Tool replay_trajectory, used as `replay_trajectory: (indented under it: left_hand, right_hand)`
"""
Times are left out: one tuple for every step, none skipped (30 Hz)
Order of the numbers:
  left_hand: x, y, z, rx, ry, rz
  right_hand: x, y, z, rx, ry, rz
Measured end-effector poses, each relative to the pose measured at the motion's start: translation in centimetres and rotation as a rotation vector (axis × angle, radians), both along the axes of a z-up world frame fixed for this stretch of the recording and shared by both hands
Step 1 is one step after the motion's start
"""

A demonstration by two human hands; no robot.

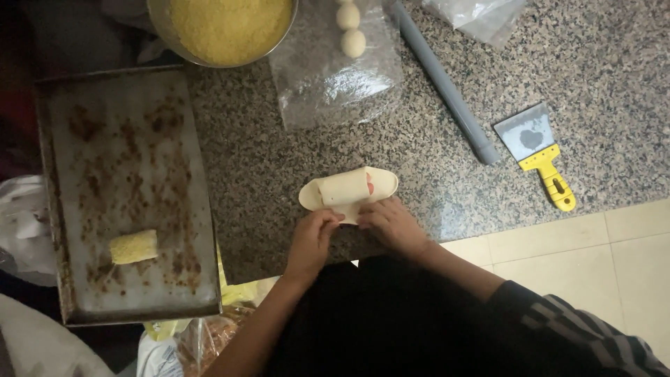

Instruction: Preparing sausage rolls by rolling out dough, adding sausages, and rolling them up before placing them on a baking tray.

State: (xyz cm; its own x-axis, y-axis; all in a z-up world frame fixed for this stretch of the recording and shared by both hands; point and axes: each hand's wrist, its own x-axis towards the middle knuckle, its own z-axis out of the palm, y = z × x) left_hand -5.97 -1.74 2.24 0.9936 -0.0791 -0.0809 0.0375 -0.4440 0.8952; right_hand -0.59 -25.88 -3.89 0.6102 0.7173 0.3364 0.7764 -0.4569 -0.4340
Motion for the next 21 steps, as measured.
replay_trajectory:
  left_hand:
    - [-0.1,0.1,0.2,-0.054,0.059,0.015]
    - [-0.2,0.2,0.4,-0.108,0.117,0.029]
    - [-0.4,0.3,0.1,-0.108,0.117,0.026]
    - [-0.7,0.5,-0.2,-0.060,0.163,0.016]
    - [-0.9,0.7,-0.4,-0.010,0.208,0.008]
    - [-0.7,0.7,-0.2,-0.010,0.206,0.006]
    - [-0.6,0.8,0.1,0.019,0.182,-0.032]
    - [-0.5,0.9,0.3,0.047,0.157,-0.069]
    - [-0.5,0.9,0.6,0.048,0.157,-0.072]
    - [-0.4,0.9,0.9,0.111,0.101,-0.128]
    - [-0.3,0.9,1.2,0.172,0.046,-0.183]
    - [-0.5,0.9,0.3,0.173,0.046,-0.185]
    - [-0.6,0.7,-0.7,0.188,0.044,-0.159]
    - [-0.7,0.5,-1.7,0.204,0.042,-0.133]
    - [-0.4,0.2,-1.0,0.202,0.041,-0.136]
    - [0.0,0.0,-0.3,0.130,0.054,-0.080]
    - [0.4,-0.2,0.3,0.059,0.068,-0.023]
    - [0.3,0.1,0.2,0.059,0.069,-0.024]
    - [0.2,0.3,0.1,0.072,0.058,-0.074]
    - [0.0,0.5,0.0,0.084,0.047,-0.123]
    - [-0.2,0.8,0.3,0.085,0.046,-0.123]
  right_hand:
    - [-0.1,0.1,-0.4,0.093,0.069,-0.039]
    - [-0.1,0.1,-0.7,0.186,0.137,-0.079]
    - [-0.1,0.1,0.0,0.186,0.136,-0.082]
    - [-0.1,0.1,0.8,0.213,0.191,-0.086]
    - [-0.1,0.1,1.5,0.242,0.245,-0.089]
    - [-0.1,0.0,1.7,0.242,0.243,-0.090]
    - [-0.1,-0.1,1.9,0.261,0.258,-0.090]
    - [-0.1,-0.2,2.1,0.279,0.273,-0.090]
    - [-0.2,-0.3,2.7,0.280,0.272,-0.092]
    - [-0.2,-0.4,3.2,0.275,0.304,-0.108]
    - [-0.2,-0.5,3.8,0.269,0.337,-0.124]
    - [-0.3,-0.3,4.3,0.270,0.337,-0.126]
    - [-0.2,-0.2,4.7,0.267,0.353,-0.133]
    - [-0.1,-0.2,5.2,0.264,0.368,-0.140]
    - [-0.2,-0.6,5.0,0.262,0.367,-0.143]
    - [-0.2,-0.9,4.8,0.249,0.405,-0.179]
    - [-0.3,-1.1,4.5,0.237,0.445,-0.214]
    - [-0.2,-1.1,4.9,0.237,0.445,-0.215]
    - [-0.1,-1.0,5.2,0.227,0.450,-0.200]
    - [0.0,-0.9,5.5,0.217,0.455,-0.184]
    - [-0.4,-1.3,4.9,0.218,0.455,-0.184]
